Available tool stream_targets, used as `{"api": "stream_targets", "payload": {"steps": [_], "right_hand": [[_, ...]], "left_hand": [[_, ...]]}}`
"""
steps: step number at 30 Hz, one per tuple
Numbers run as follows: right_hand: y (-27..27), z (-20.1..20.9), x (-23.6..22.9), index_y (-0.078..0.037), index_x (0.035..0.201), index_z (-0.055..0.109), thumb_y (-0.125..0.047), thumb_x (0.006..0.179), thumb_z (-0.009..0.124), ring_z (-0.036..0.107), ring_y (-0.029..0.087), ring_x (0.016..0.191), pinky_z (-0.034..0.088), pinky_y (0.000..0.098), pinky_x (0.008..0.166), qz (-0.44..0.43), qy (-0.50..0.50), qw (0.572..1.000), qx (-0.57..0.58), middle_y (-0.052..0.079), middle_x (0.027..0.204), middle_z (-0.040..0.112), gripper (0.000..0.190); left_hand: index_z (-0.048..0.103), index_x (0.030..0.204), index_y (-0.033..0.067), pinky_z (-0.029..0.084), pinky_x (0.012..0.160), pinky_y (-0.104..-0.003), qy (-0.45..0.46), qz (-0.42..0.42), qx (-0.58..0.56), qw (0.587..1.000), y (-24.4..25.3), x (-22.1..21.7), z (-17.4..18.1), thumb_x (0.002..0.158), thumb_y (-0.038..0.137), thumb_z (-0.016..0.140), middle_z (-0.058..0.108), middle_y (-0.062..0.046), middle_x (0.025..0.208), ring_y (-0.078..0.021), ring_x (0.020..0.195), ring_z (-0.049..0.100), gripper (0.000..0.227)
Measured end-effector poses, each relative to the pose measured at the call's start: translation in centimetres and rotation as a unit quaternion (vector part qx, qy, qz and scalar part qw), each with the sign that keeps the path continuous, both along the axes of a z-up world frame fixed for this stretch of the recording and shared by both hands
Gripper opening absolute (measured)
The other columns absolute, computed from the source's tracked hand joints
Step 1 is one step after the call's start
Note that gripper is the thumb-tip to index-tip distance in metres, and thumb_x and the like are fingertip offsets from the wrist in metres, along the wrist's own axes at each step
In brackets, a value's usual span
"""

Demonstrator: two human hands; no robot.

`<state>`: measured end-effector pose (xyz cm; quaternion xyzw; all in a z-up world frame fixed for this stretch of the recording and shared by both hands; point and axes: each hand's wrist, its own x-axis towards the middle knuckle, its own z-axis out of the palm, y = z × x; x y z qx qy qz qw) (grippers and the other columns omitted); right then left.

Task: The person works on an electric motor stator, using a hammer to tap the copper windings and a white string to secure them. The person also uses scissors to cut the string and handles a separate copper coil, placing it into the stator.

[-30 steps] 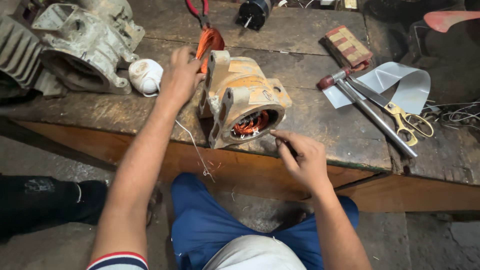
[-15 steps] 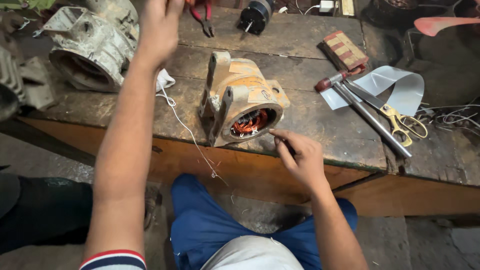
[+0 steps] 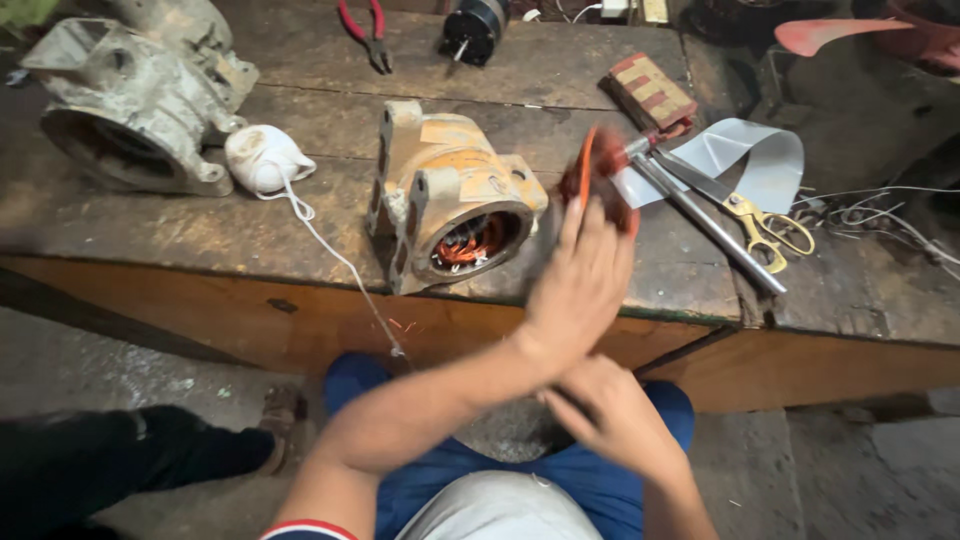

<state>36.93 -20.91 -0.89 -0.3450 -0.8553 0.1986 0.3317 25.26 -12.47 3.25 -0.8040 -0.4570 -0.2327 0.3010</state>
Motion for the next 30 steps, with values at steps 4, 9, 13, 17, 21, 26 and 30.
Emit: {"api": "stream_targets", "payload": {"steps": [4,9,13,17,21,26,30], "right_hand": [[-2.1,1.6,2.0,-0.008,0.098,0.076,-0.018,0.084,0.076,0.069,0.029,0.075,0.055,0.038,0.068,-0.069,-0.04,0.996,-0.043,0.01,0.084,0.073,0.018],[-3.1,4.8,2.4,-0.008,0.098,0.074,-0.013,0.089,0.072,0.071,0.025,0.078,0.055,0.0348,0.07,-0.27,-0.015,0.962,0.043,0.008,0.088,0.073,0.011],[-1.3,5.6,0.8,-0.005,0.101,0.072,-0.011,0.093,0.073,0.069,0.026,0.081,0.055,0.0357,0.074,-0.337,-0.024,0.936,0.1,0.01,0.094,0.071,0.01],[2.4,4.6,-1.9,-0.006,0.11,0.07,-0.012,0.095,0.073,0.071,0.028,0.086,0.057,0.0373,0.075,-0.331,-0.051,0.924,0.185,0.01,0.105,0.071,0.016],[4.8,3.6,-2.9,-0.01,0.12,0.072,-0.016,0.089,0.074,0.071,0.033,0.078,0.055,0.0418,0.063,-0.385,-0.18,0.897,0.121,0.01,0.101,0.071,0.032],[5.5,3.9,-2.2,-0.018,0.121,0.073,-0.011,0.09,0.069,0.07,0.033,0.078,0.055,0.0421,0.063,-0.398,-0.173,0.887,0.157,0.005,0.106,0.073,0.032],[6.7,5.7,-0.4,-0.015,0.124,0.072,-0.013,0.094,0.071,0.068,0.035,0.078,0.055,0.0437,0.068,-0.357,-0.15,0.907,0.165,0.009,0.102,0.069,0.03]], "left_hand": [[0.063,0.119,0.0007,0.028,0.124,-0.055,-0.055,-0.037,-0.082,0.994,-0.6,1.1,-2.6,0.096,0.026,0.06,0.062,-0.02,0.123,-0.0378,0.135,0.049,0.034],[0.06,0.119,-0.002,0.046,0.102,-0.048,-0.298,-0.213,-0.129,0.921,-1.2,-2.0,-2.8,0.094,0.025,0.064,0.053,-0.026,0.136,-0.047,0.131,0.047,0.037],[0.056,0.124,-0.0037,0.051,0.107,-0.046,-0.287,-0.172,-0.168,0.927,-1.8,-5.0,-3.4,0.096,0.006,0.058,0.055,-0.021,0.134,-0.0387,0.128,0.053,0.03],[0.057,0.128,-0.0034,0.051,0.107,-0.044,-0.273,-0.164,-0.186,0.93,-1.5,-6.1,-4.5,0.09,0.0,0.057,0.057,-0.019,0.132,-0.0378,0.13,0.054,0.038],[0.058,0.126,-0.0031,0.05,0.107,-0.044,-0.28,-0.193,-0.151,0.928,0.1,-5.7,-4.8,0.092,0.003,0.06,0.056,-0.02,0.133,-0.0378,0.13,0.053,0.035],[0.065,0.12,0.0007,0.051,0.107,-0.042,-0.304,-0.205,-0.164,0.916,1.1,-4.7,-4.9,0.091,0.004,0.061,0.062,-0.014,0.128,-0.033,0.126,0.057,0.03],[0.068,0.117,0.0023,0.049,0.107,-0.044,-0.311,-0.228,-0.14,0.912,1.3,-4.2,-5.4,0.089,0.007,0.064,0.064,-0.013,0.127,-0.0321,0.126,0.058,0.029]]}}
